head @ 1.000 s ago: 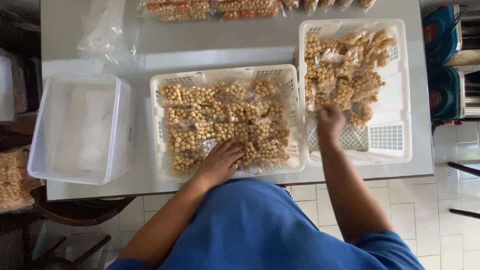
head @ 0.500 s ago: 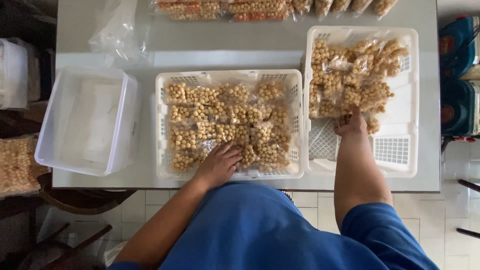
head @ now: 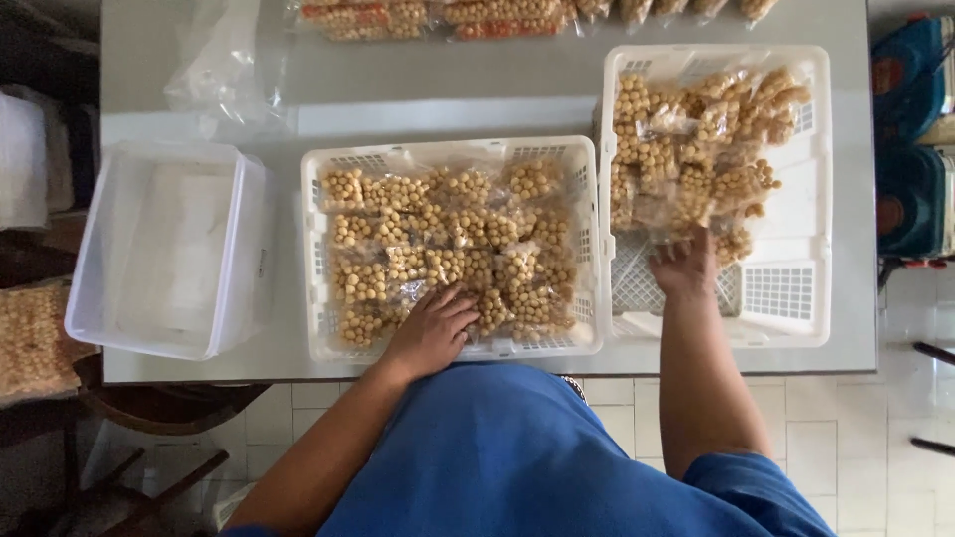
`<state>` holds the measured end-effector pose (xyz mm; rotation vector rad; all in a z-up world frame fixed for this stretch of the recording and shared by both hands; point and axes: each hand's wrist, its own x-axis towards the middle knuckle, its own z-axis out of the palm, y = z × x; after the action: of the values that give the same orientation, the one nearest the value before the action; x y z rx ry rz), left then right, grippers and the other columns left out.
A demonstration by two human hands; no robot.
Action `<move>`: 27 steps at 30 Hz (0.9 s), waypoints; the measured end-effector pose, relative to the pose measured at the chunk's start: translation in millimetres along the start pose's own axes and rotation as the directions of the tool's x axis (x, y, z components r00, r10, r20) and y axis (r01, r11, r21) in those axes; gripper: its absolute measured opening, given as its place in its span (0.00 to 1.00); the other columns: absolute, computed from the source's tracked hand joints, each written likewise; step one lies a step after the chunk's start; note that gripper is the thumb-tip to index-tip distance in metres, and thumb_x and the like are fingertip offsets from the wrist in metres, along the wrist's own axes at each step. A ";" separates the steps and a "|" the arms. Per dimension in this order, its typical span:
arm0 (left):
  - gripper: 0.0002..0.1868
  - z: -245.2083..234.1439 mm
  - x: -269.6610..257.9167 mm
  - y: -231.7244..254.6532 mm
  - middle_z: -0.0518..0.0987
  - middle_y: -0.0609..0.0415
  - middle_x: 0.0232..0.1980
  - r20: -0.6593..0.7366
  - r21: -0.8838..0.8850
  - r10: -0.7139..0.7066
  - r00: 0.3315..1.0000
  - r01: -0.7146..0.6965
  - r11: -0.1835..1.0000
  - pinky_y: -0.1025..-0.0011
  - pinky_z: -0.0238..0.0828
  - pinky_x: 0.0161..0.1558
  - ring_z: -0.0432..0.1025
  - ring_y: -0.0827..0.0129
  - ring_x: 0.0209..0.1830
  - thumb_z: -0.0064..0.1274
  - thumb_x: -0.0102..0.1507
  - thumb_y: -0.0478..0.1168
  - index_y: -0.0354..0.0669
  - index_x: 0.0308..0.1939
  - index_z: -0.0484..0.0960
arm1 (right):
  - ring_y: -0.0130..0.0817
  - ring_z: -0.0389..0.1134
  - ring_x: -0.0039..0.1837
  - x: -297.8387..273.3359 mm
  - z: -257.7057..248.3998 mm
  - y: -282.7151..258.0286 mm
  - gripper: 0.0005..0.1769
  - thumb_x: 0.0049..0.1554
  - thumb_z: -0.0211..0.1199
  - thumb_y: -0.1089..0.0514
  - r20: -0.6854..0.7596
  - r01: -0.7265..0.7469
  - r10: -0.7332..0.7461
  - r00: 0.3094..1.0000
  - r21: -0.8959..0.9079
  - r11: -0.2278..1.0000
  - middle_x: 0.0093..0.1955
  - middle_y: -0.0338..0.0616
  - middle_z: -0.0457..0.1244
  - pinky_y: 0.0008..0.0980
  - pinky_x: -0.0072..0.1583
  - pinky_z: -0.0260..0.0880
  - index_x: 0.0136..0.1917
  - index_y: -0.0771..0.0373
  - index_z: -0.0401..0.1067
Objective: Organizing and packaging small plastic bags of snacks into crates.
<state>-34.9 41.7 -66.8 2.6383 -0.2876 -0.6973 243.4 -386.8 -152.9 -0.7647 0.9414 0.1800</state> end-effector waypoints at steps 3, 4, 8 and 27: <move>0.26 -4.6 -0.6 1.1 0.76 0.62 0.88 0.011 -0.021 -0.013 1.000 0.013 1.000 0.42 0.49 0.91 0.52 0.54 0.98 0.47 0.77 0.51 0.58 0.77 0.86 | 0.53 0.72 0.57 -33.3 16.3 10.7 0.23 0.53 0.85 0.56 0.001 -0.069 0.069 0.998 -0.026 0.997 0.53 0.43 0.65 0.55 0.56 0.65 0.56 0.55 0.74; 0.26 -9.1 -1.0 3.1 0.75 0.61 0.89 0.039 -0.044 -0.029 0.999 0.031 0.999 0.42 0.47 0.92 0.51 0.53 0.98 0.46 0.78 0.50 0.58 0.78 0.85 | 0.57 0.73 0.60 -26.4 15.6 12.6 0.23 0.56 0.86 0.56 0.031 -0.082 0.082 0.996 -0.016 0.997 0.54 0.45 0.65 0.59 0.61 0.68 0.58 0.57 0.75; 0.26 -15.7 -3.5 7.5 0.74 0.59 0.90 0.054 -0.051 -0.033 0.998 0.036 0.998 0.41 0.46 0.93 0.53 0.50 0.98 0.48 0.78 0.50 0.56 0.78 0.85 | 0.52 0.68 0.62 -20.5 32.0 17.3 0.23 0.63 0.84 0.54 0.091 -0.051 0.061 0.994 -0.109 0.993 0.59 0.44 0.64 0.62 0.67 0.73 0.64 0.56 0.73; 0.26 -7.1 -3.4 -0.9 0.74 0.55 0.90 0.011 -0.111 0.001 1.000 0.000 0.994 0.37 0.49 0.91 0.52 0.47 0.98 0.46 0.78 0.47 0.56 0.79 0.84 | 0.48 0.78 0.45 26.5 -13.3 9.0 0.31 0.54 0.93 0.63 -0.061 0.360 -0.391 0.918 -0.283 0.889 0.50 0.54 0.68 0.52 0.46 0.88 0.64 0.68 0.77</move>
<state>-34.0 45.7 -60.1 2.5300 -0.2453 -0.7077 246.3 -393.8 -183.0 -1.2050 0.8690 -0.0835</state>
